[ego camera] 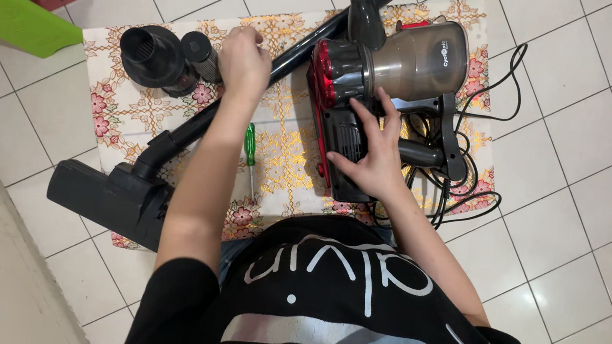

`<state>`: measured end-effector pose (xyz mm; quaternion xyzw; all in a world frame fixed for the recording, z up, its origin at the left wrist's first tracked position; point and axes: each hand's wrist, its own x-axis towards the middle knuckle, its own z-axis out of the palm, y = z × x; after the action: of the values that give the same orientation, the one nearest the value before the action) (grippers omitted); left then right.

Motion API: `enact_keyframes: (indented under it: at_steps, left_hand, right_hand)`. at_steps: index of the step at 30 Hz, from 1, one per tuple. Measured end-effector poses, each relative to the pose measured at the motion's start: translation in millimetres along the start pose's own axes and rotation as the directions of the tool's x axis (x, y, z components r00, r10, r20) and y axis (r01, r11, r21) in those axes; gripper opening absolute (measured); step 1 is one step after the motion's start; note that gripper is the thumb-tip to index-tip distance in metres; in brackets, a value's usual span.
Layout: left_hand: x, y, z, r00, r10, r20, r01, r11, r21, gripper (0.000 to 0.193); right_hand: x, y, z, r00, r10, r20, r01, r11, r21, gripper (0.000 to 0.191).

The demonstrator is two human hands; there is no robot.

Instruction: The person works on a corded stick vacuum cleaner laid on a small table, detaching the dust cup and handle assembly, separating the filter components, and using a screwdriver to unscrew parts of the motor housing while manipulating the body and power cord.

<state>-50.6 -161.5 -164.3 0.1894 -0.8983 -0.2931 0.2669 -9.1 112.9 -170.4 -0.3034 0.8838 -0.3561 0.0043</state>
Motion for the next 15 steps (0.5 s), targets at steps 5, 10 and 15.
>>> enact_keyframes:
  at_steps: [5, 10, 15]
  left_hand:
    - [-52, 17, -7, 0.965, 0.027, 0.260, 0.109, 0.861, -0.496, 0.022]
    - [-95, 25, -3, 0.924, 0.108, 0.366, 0.164, 0.754, -0.636, 0.033]
    - [-109, 23, 11, 0.945, 0.165, 0.283, 0.058, 0.767, -0.639, 0.032]
  right_hand:
    - [-4, 1, 0, 0.996, 0.068, -0.055, -0.064, 0.995, 0.075, 0.094]
    - [-4, 2, 1, 0.997, 0.050, -0.058, -0.047, 0.997, 0.060, 0.093]
    - [-4, 4, 1, 0.997, 0.053, -0.063, -0.049, 0.997, 0.061, 0.092]
